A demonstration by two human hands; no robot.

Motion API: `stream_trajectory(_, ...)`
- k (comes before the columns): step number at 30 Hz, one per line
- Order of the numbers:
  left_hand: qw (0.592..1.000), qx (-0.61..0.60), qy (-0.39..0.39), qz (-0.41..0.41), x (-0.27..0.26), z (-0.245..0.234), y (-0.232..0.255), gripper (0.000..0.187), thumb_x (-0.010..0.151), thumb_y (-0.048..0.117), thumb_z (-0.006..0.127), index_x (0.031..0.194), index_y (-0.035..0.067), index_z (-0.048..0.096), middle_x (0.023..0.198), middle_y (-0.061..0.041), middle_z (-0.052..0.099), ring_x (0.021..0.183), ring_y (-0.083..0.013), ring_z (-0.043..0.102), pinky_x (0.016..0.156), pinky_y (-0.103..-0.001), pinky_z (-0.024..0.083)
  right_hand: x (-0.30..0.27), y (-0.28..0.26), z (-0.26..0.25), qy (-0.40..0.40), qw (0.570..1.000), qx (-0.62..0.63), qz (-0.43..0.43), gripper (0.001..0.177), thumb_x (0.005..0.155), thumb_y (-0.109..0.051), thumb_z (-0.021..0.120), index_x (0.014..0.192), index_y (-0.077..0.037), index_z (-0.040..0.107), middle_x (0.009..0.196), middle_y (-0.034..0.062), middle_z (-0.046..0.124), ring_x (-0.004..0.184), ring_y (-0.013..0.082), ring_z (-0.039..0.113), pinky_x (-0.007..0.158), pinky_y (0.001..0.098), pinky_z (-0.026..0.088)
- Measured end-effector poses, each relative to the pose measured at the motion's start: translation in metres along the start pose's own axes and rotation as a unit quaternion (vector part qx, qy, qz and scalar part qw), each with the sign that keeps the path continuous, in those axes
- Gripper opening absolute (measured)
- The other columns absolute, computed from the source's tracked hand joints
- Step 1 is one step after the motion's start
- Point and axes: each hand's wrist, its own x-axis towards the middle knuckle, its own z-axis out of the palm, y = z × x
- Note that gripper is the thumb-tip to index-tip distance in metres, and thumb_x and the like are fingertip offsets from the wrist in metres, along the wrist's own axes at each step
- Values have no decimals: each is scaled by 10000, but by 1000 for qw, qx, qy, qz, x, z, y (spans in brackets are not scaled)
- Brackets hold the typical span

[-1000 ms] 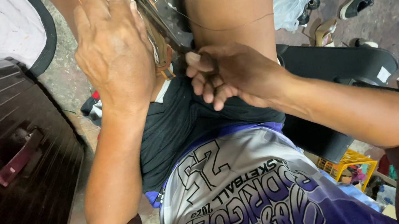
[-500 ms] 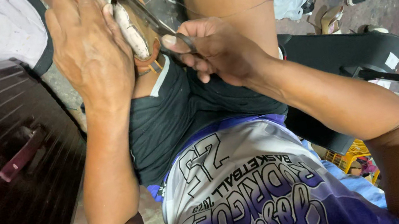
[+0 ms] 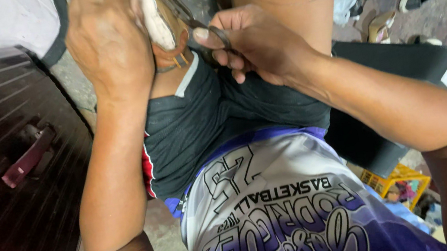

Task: The person sews a brown leather shoe using a needle and thread, repeatedly pulling the thread through the sole and upper. They adjust the shoe's position and continue stitching along the edge.

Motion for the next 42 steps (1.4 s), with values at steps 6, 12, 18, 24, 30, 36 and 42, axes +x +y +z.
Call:
stream_trajectory(6, 999, -23, 30, 1, 3, 9, 2, 142, 1004, 10, 659, 1145, 3, 680, 1147, -164, 644, 1046, -359, 654, 791, -452, 550, 1, -8, 6, 16, 997, 34, 62, 331, 983, -402, 650, 842, -105, 616, 649, -20, 596, 476, 59, 508, 451, 232, 483)
stream_trajectory(12, 1000, 0, 6, 14, -1, 15, 4, 198, 983, 8, 654, 1180, 3, 666, 1134, -159, 636, 1047, -357, 643, 801, -454, 552, 18, 0, 11, -9, 999, 50, 0, 340, 1024, -400, 615, 899, -85, 609, 708, -12, 590, 541, 70, 558, 506, 249, 520)
stream_trajectory(18, 999, -45, 0, 7, -4, 4, 0, 173, 1034, 59, 682, 1198, 10, 655, 1155, -164, 620, 1053, -378, 623, 865, -476, 525, 14, 8, 6, -52, 987, 144, -40, 267, 1022, -319, 529, 941, -85, 629, 729, -23, 567, 541, 43, 479, 500, 224, 477)
stream_trajectory(24, 998, -58, 17, 22, -8, 3, 3, 179, 1017, 60, 665, 1182, -2, 632, 1108, -179, 593, 1017, -393, 604, 841, -485, 509, 3, 11, 5, 13, 1000, -7, -9, 292, 1048, -266, 635, 815, -97, 588, 653, -41, 541, 467, 30, 430, 426, 227, 437)
stream_trajectory(30, 997, -78, 5, 11, -5, 2, 2, 155, 1036, 66, 636, 1185, 25, 629, 1134, -166, 597, 1078, -386, 607, 900, -489, 507, 14, 3, 8, 1, 999, 49, 1, 285, 1005, -295, 681, 819, -91, 609, 645, -26, 566, 465, 44, 460, 436, 225, 449)
stream_trajectory(36, 994, -109, 6, 0, -6, 2, -3, 152, 1033, 75, 719, 1175, 52, 669, 1107, -150, 614, 1035, -352, 638, 865, -466, 512, 6, 0, 6, 34, 997, -73, 14, 345, 1005, -364, 653, 796, -104, 564, 623, -44, 526, 431, 40, 444, 371, 227, 374)
stream_trajectory(42, 995, -101, 10, 16, 1, -5, -2, 157, 1014, 57, 740, 1140, 24, 654, 1049, -159, 612, 981, -364, 626, 820, -477, 505, -14, -4, 3, -50, 992, 55, 102, 369, 971, -436, 581, 945, -71, 627, 743, 38, 662, 541, 111, 642, 489, 266, 559)
